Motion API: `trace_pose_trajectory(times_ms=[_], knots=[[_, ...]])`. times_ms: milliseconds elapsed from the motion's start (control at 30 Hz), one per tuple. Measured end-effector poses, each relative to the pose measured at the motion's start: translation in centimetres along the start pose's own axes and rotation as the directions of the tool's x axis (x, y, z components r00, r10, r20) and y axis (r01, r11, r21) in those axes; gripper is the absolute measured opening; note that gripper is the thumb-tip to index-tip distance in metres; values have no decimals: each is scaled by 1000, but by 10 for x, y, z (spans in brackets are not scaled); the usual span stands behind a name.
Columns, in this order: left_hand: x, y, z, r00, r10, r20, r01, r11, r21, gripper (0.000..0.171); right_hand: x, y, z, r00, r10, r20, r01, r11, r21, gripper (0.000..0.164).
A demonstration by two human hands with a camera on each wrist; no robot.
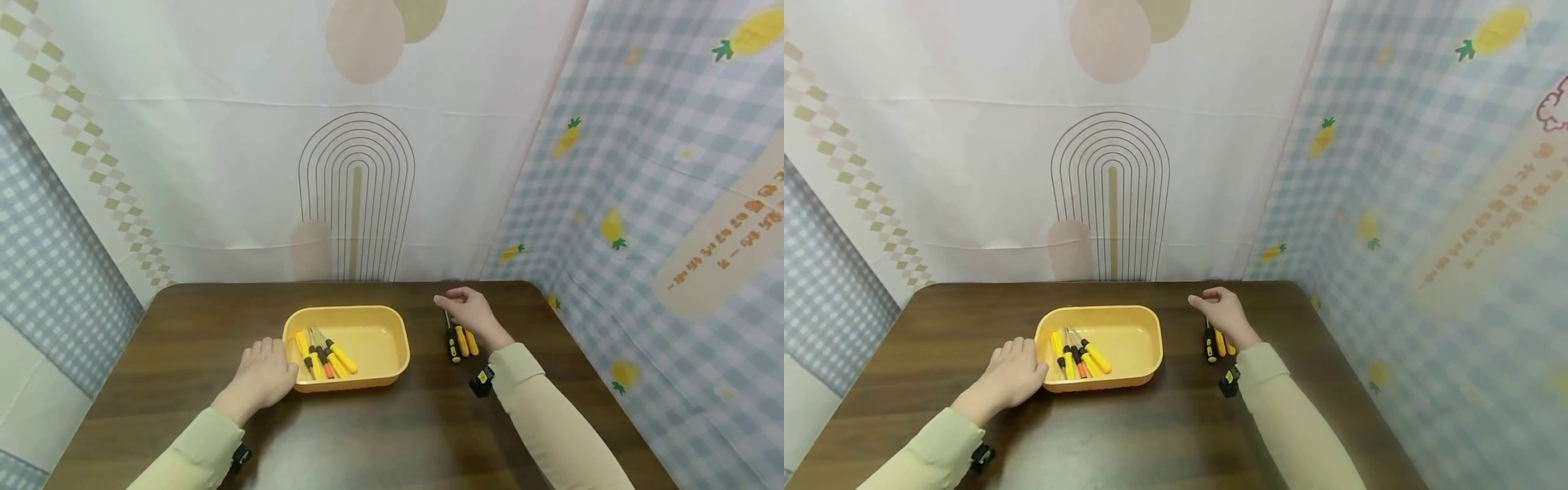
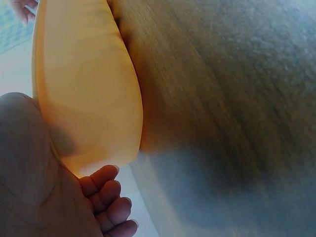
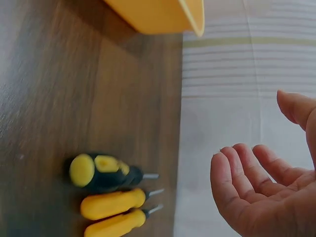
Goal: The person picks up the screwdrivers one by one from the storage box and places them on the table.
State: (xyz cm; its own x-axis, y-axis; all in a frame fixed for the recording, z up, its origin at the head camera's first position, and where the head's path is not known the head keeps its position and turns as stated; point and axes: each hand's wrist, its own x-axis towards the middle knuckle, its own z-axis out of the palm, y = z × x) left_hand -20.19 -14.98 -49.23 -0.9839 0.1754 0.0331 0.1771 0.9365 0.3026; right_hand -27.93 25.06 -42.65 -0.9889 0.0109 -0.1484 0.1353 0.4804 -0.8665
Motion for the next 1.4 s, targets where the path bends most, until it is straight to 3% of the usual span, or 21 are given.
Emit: trace_pose_trajectory(times_ms=[300, 667, 1100, 1400], knots=[[1, -2, 3, 1000, 3, -1, -3, 1000, 3, 39, -3, -16, 14, 997, -70, 37, 72, 997, -35, 63], [4, -1, 0, 1000, 10, -17, -9, 1000, 7, 39, -2, -32, 39, 994, -96, 59, 97, 995, -1, 60], [2, -2, 0, 1000, -7, 0, 7, 1000, 4, 41, -2, -45, 72, 989, -81, 121, 83, 997, -10, 68], [1, -4, 4, 1000, -3, -11, 3, 1000, -8, 40, -2, -47, 91, 987, -63, 146, 65, 998, -8, 60]])
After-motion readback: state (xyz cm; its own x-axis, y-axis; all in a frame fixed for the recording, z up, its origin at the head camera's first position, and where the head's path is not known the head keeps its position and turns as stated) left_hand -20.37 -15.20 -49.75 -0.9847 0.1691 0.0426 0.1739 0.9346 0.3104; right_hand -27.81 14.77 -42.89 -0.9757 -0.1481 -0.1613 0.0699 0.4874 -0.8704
